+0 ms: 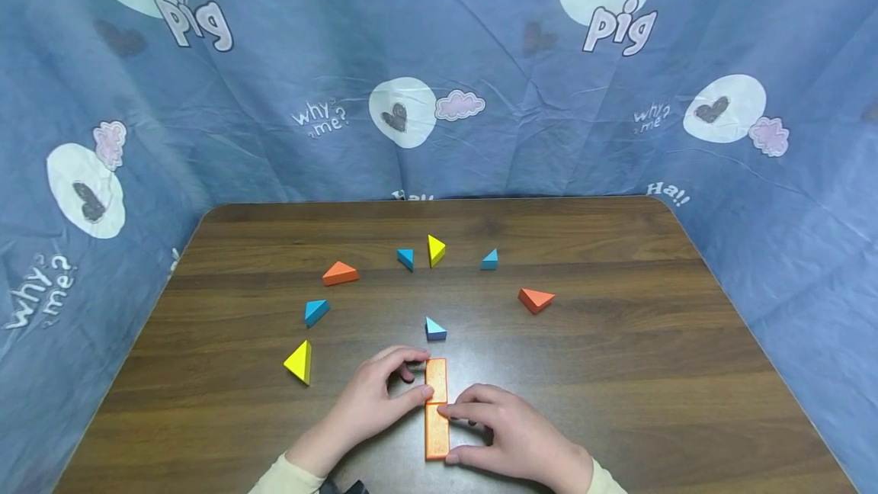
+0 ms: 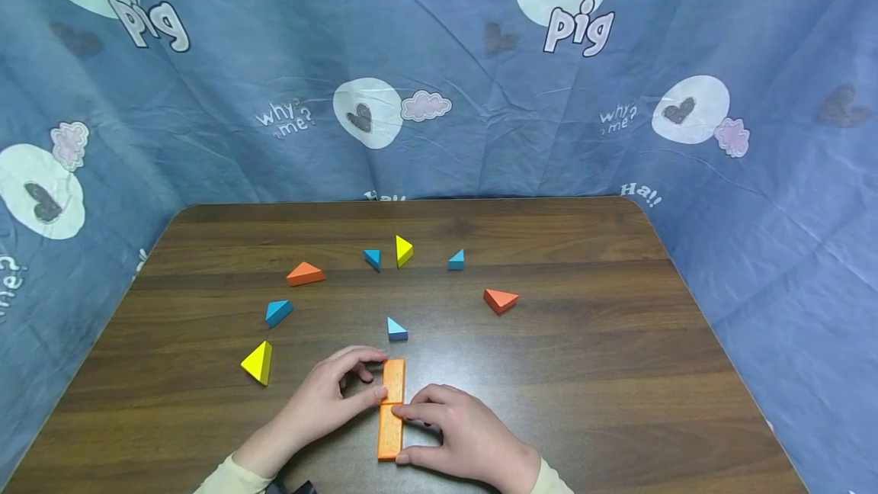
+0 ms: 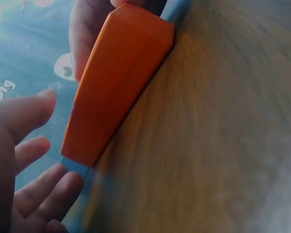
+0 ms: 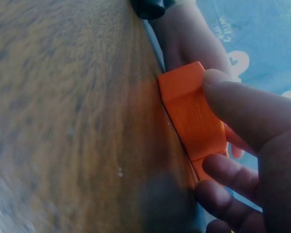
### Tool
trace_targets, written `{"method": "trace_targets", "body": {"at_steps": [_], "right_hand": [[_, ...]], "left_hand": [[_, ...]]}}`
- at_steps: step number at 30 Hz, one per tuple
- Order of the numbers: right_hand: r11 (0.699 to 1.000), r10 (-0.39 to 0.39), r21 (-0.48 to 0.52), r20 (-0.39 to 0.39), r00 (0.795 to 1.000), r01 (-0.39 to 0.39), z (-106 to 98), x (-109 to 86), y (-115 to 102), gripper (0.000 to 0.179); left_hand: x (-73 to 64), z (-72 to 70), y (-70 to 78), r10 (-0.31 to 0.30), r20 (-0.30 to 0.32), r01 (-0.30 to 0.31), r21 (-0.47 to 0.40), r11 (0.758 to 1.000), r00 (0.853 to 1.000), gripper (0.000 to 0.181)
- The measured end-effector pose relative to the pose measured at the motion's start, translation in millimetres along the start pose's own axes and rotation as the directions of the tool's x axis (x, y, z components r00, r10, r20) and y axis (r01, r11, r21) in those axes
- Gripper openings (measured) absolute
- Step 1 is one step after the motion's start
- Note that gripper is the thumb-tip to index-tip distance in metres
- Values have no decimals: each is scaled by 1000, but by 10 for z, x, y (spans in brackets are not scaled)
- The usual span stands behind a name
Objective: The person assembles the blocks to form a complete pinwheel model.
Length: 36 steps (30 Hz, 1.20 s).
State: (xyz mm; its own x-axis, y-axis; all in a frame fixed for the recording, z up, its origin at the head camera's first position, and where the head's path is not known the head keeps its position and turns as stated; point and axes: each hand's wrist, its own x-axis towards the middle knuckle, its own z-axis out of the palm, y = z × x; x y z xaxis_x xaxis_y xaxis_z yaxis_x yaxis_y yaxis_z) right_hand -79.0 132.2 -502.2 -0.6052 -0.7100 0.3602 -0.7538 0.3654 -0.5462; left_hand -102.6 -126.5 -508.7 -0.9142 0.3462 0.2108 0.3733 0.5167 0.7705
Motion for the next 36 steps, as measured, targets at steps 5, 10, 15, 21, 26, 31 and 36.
{"method": "trace_targets", "body": {"at_steps": [5, 10, 15, 21, 26, 31, 36], "right_hand": [[1000, -6, -1, 8, 1000, 6, 5, 6, -6, 45], [1000, -3, 5, 7, 1000, 3, 17, 10, -1, 46], [1000, 15, 7, 4, 1000, -15, 39, 8, 6, 47], [998, 52, 17, 16, 999, -53, 52, 4, 4, 47], [999, 27, 17, 8, 1000, -27, 49, -1, 20, 46], [999, 33, 34, 8, 999, -33, 46, -4, 26, 46], [999, 24, 36, 4, 1000, -24, 34, -3, 24, 46]], "left_hand": [[-88, -35, -20, 73, 11, -73, -40, 997, 997, 45], [-158, -47, 11, 109, 15, -109, -19, 994, 994, 46], [-214, -43, 54, 134, 19, -134, -14, 991, 991, 46], [-248, -27, 75, 151, 42, -152, 22, 988, 988, 47], [-259, -18, 86, 131, 56, -134, 54, 990, 990, 45], [-258, -8, 86, 167, 24, -168, 91, 982, 986, 46], [-253, 4, 85, 204, 0, -203, 96, 974, 979, 45]]}}
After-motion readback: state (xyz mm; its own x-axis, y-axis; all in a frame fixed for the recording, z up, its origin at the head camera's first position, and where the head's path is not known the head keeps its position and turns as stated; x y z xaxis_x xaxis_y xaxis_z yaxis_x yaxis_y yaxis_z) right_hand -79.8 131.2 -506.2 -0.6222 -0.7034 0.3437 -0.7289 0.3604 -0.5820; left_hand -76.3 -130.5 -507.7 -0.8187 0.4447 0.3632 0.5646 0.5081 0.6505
